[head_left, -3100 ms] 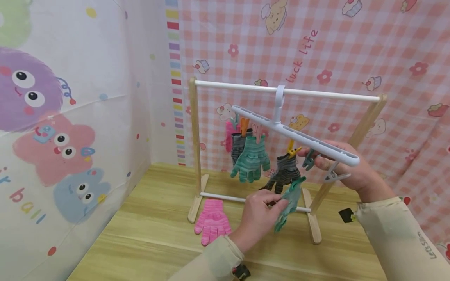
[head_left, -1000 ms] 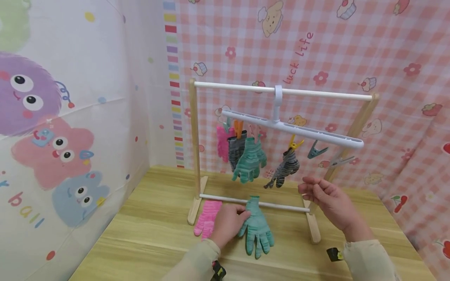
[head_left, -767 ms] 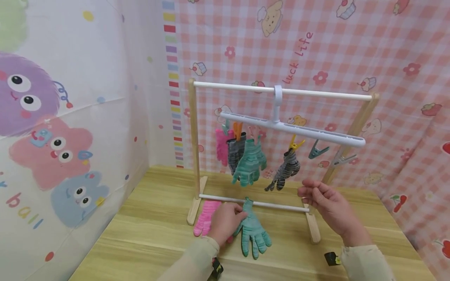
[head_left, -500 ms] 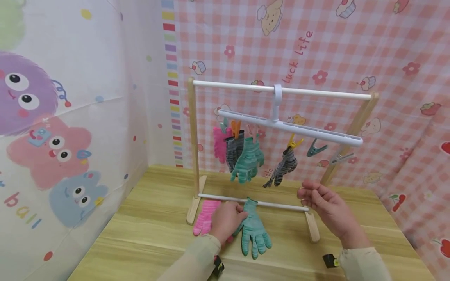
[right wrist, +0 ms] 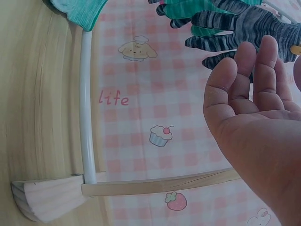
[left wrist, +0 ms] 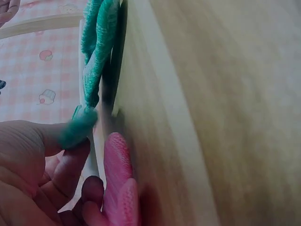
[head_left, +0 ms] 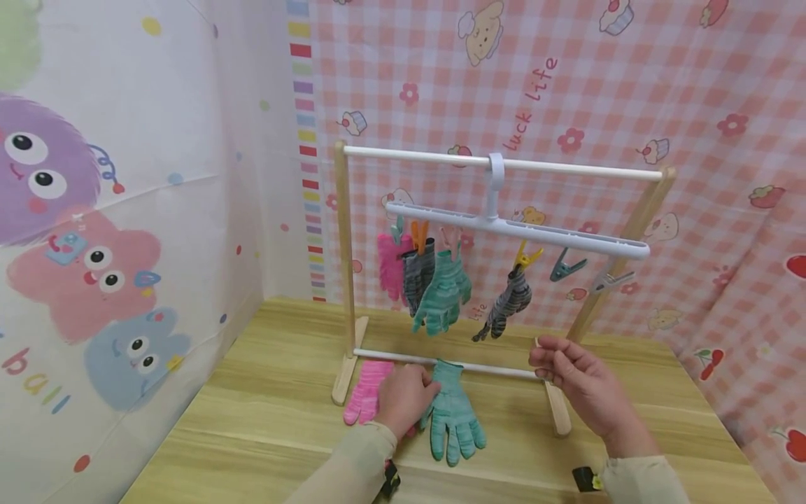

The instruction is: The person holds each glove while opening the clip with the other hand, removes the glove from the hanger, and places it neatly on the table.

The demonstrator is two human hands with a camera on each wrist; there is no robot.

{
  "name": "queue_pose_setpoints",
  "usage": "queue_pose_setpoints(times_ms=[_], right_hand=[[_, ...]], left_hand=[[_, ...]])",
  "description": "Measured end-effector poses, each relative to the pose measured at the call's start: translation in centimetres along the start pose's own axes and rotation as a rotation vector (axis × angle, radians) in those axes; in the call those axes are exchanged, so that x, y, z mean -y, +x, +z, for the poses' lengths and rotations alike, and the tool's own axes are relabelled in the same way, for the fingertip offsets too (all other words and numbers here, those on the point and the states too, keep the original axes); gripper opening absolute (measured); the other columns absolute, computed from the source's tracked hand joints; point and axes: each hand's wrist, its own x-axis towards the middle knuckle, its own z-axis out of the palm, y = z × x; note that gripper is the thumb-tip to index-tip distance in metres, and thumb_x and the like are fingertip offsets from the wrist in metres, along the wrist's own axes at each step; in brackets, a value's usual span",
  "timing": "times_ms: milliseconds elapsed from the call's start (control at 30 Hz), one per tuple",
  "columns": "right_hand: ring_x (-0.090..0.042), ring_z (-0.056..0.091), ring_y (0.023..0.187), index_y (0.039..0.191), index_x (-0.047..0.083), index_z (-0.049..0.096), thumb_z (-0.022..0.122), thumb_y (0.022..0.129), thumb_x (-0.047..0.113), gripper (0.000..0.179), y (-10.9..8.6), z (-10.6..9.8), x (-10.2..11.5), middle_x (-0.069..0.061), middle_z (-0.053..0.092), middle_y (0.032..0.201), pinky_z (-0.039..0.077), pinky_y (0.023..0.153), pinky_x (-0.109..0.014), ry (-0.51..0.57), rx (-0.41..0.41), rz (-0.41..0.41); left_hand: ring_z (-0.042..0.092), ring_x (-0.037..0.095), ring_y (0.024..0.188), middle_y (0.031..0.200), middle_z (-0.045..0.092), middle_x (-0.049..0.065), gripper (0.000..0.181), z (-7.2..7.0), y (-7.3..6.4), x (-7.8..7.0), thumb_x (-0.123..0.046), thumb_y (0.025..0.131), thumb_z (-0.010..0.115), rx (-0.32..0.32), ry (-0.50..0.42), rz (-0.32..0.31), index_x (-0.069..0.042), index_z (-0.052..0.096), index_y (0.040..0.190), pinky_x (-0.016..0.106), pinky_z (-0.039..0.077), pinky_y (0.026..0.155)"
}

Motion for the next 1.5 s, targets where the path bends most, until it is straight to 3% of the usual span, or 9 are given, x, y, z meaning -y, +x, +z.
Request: queue_pose_setpoints(times_ms=[133, 267, 567, 867, 1100, 1500], right_hand=[[-0.008, 0.067, 0.126, 0.148, 0.016, 0.059, 0.028, 0.117, 0.006, 0.045, -0.1, 0.0, -0.2, 0.005, 0.073, 0.135, 0.054, 0.105, -0.024, 0.016, 0.012, -0.001], [-0.008, 0.066, 0.128, 0.150, 0.016, 0.058, 0.027, 0.118, 0.006, 0.046, -0.2, 0.1, -0.2, 0.005, 0.073, 0.136, 0.053, 0.107, -0.024, 0.031, 0.023, 0.002], [-0.008, 0.066, 0.128, 0.150, 0.017, 0.058, 0.026, 0.118, 0.006, 0.047, -0.3, 0.2, -0.5, 0.005, 0.072, 0.137, 0.053, 0.107, -0.025, 0.049, 0.035, -0.006], [-0.008, 0.066, 0.129, 0.151, 0.016, 0.057, 0.026, 0.118, 0.006, 0.047, -0.4, 0.1, -0.7, 0.004, 0.072, 0.138, 0.053, 0.107, -0.025, 0.066, 0.043, -0.014], [-0.008, 0.066, 0.128, 0.152, 0.014, 0.056, 0.025, 0.118, 0.007, 0.047, -0.4, 0.1, -0.7, 0.005, 0.072, 0.137, 0.053, 0.107, -0.025, 0.063, 0.032, -0.013], [-0.009, 0.067, 0.125, 0.152, 0.011, 0.056, 0.025, 0.118, 0.009, 0.045, -0.1, -0.1, -0.5, 0.006, 0.073, 0.134, 0.053, 0.105, -0.025, 0.036, 0.011, -0.010]], left_hand=[[0.054, 0.009, 0.054, 0.057, 0.058, -0.011, 0.038, 0.0, -0.3, 0.2, -0.035, 0.092, 0.082, -0.021, 0.052, 0.037, -0.020, 0.065, 0.062, 0.031, 0.042, 0.049], [0.046, 0.011, 0.052, 0.053, 0.044, -0.010, 0.047, 0.0, -0.4, 0.2, -0.034, 0.090, 0.083, -0.013, 0.097, 0.017, -0.020, 0.050, 0.060, 0.031, 0.037, 0.046], [0.058, 0.014, 0.061, 0.069, 0.065, -0.005, 0.030, -0.2, -0.6, -0.1, -0.038, 0.090, 0.083, -0.013, 0.062, -0.014, -0.017, 0.065, 0.078, 0.037, 0.047, 0.054], [0.067, 0.019, 0.073, 0.082, 0.075, 0.000, 0.026, -1.0, -0.9, -0.7, -0.037, 0.091, 0.084, 0.029, -0.041, -0.006, -0.013, 0.073, 0.088, 0.041, 0.055, 0.065], [0.066, 0.015, 0.074, 0.083, 0.075, -0.003, 0.028, -1.5, -1.2, -1.5, -0.043, 0.094, 0.081, 0.079, -0.077, -0.006, -0.016, 0.074, 0.092, 0.036, 0.053, 0.065], [0.056, 0.008, 0.068, 0.074, 0.065, -0.009, 0.026, -2.5, -1.5, -2.6, -0.043, 0.095, 0.079, 0.083, -0.150, 0.031, -0.019, 0.071, 0.091, 0.031, 0.046, 0.062]])
